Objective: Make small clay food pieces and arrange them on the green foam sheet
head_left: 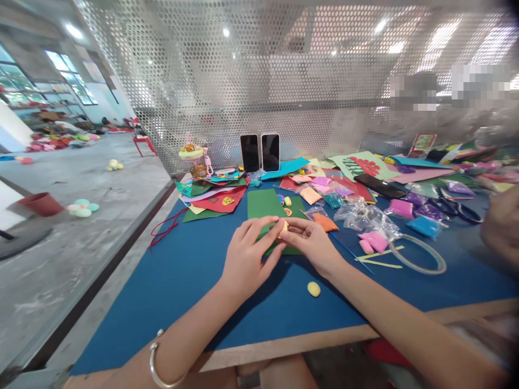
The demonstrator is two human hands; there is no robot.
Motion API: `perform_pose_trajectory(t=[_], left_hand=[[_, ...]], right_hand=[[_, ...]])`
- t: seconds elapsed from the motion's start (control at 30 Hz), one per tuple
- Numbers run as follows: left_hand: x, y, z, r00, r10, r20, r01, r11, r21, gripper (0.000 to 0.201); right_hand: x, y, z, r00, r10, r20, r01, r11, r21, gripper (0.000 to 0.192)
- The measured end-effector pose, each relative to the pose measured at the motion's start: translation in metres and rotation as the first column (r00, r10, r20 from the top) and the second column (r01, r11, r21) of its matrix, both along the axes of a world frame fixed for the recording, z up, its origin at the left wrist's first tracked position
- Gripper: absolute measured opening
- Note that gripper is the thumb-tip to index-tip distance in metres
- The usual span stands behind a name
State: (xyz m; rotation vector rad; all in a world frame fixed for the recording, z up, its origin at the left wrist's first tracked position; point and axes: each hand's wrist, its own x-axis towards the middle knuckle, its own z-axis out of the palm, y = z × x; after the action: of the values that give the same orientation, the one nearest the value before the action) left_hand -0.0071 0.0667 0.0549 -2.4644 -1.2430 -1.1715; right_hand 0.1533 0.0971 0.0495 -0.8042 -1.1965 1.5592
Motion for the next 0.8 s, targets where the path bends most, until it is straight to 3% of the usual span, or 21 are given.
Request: perform_pose_trajectory(t=[0.3,0.47,0.6,0.7,0.8], left_hand=[[0.002,0.0003,0.0007,0.981,-0.022,0.195,0.023,1.0,-0.005,0.025],[0.0016,0.0,0.0043,0.95,-0.032,0.31,0.018,0.999,0.047,0.015],[0.0026,-0.0025,0.0059,0.911,-0.067,0.408,0.048,0.997,0.056,0.007],[0.0031,-0.0022,0.0054,0.903,-0.052,0.427,0.049,0.999,0.019,0.008],[0.003,-0.0001,0.0039,0.929,-0.041,0.368,0.039,0.999,0.012,0.013]], right_hand=[[-0.0024,-0.0006,0.0049,0.997,-0.015,0.079,0.014,1.0,0.011,0.032],[-0.0018,-0.002,0.0008,0.987,0.151,-0.06,-0.15,0.989,0.009,0.038],[-0.0009,-0.0016,-0.0014,0.965,0.214,-0.15,-0.224,0.973,-0.049,0.041],[-0.0006,-0.001,-0.0025,0.953,0.269,-0.136,-0.28,0.958,-0.068,0.036],[-0.0005,0.0002,-0.0029,0.97,0.211,-0.118,-0.223,0.971,-0.092,0.03]])
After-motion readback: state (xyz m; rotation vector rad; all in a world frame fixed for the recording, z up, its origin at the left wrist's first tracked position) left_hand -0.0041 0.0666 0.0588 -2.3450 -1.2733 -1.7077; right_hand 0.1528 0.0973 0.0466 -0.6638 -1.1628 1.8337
